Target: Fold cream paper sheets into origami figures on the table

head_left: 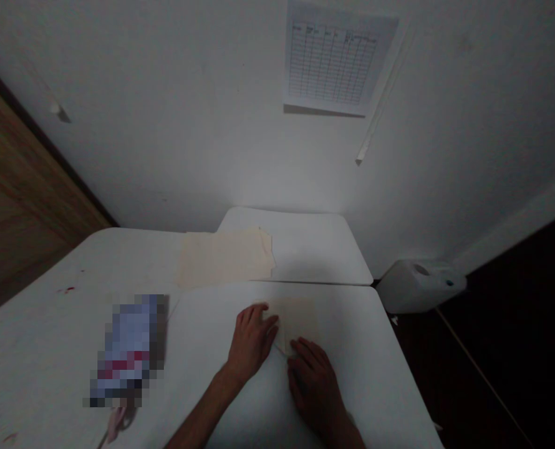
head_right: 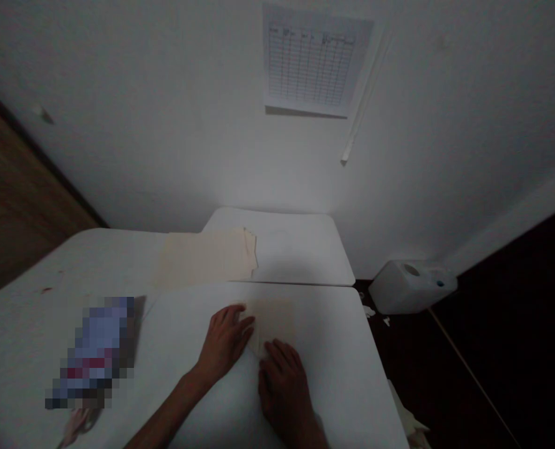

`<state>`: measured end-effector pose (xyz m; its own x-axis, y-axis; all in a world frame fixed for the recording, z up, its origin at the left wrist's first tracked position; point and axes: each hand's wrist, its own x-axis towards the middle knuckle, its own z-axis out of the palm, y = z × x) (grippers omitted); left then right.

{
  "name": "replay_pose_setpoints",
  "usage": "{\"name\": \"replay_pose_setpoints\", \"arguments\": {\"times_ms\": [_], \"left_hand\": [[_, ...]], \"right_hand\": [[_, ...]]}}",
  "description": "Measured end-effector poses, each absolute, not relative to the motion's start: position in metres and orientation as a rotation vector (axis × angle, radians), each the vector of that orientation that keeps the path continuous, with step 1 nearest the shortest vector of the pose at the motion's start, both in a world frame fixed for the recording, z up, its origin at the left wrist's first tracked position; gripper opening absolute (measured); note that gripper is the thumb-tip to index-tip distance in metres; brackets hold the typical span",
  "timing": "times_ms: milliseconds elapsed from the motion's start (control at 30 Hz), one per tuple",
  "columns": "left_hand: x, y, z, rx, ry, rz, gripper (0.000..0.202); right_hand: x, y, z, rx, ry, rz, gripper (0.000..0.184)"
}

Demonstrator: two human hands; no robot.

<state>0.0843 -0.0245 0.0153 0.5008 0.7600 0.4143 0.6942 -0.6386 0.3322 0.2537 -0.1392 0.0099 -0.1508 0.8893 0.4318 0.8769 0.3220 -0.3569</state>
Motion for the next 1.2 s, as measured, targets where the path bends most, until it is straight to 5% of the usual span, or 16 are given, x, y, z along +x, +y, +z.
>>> {"name": "replay_pose_setpoints", "arguments": {"times_ms": [333,1100,1200], "left_hand": [[0.084,-0.023,0.015,2.641,0.991,0.697,0.025],[0.08,-0.029,0.019,2.596,1.046,0.599,0.065],[0.078,-0.03,0.021,2.617,1.023,0.571,0.053]], "right_hand": [[0.255,-0.139,0.008,-1.536,-2.034,0.013,0.021],[0.259,-0.141,0.003,-1.52,-1.949,0.049,0.019],[0.258,-0.14,0.006,-1.524,-1.949,0.062,0.018]]}}
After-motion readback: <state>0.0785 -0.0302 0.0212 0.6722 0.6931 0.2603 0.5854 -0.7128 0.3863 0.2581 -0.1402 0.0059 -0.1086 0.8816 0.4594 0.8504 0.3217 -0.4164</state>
